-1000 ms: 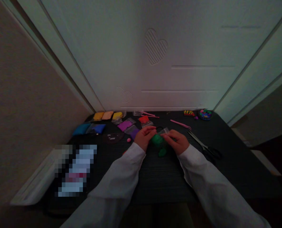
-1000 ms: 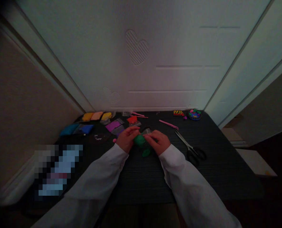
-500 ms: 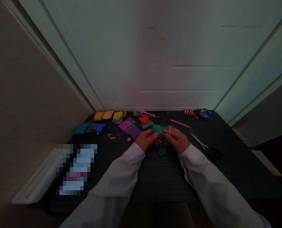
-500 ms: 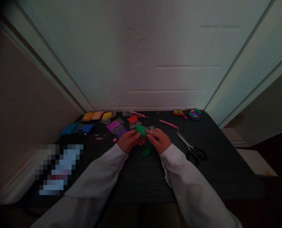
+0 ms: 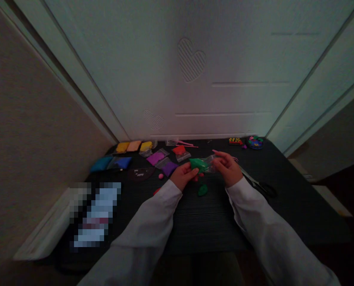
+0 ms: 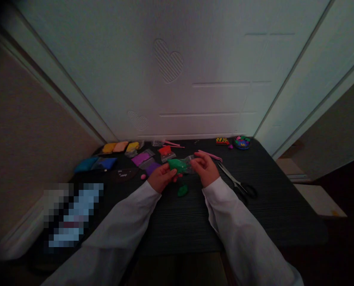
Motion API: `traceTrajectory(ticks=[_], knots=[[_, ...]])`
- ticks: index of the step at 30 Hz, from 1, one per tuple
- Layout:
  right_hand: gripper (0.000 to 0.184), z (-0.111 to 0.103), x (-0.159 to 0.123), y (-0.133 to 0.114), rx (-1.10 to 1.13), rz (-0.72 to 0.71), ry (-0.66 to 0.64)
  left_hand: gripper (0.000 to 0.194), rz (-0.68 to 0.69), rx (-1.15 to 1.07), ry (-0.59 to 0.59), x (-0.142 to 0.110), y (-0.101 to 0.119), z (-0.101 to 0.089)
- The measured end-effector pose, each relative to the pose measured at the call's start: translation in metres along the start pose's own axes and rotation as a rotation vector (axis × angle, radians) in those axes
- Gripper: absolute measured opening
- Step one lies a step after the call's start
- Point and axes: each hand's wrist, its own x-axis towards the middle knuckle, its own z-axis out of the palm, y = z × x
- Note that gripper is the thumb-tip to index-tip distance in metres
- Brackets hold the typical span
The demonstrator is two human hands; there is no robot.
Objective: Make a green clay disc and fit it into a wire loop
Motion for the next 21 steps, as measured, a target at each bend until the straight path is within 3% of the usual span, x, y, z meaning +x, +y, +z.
traceTrajectory(ticks=[3,6,10,16,21], knots=[[0.026,-0.002,-0.001,0.0,-0.074,0.012,-0.038,0.029,0.012,0.05,-0.011,-0.001,-0.001,0.0],[0.021,-0.002,-0.004,0.004,-0.122,-0.032,0.014,0.03,0.014,0.091,-0.025,-0.001,0.0,0.002],[0.019,0.001,-0.006,0.008,-0.223,-0.089,0.1,0.03,0.016,0.163,-0.014,-0.002,0.001,0.005],[0.021,0.0,-0.004,0.002,-0.186,-0.118,0.069,0.027,0.046,0.212,0.02,-0.003,0.003,0.006],[0.02,0.0,-0.006,-0.001,-0.336,-0.207,0.147,0.025,0.055,0.189,0.027,-0.004,0.005,0.011]])
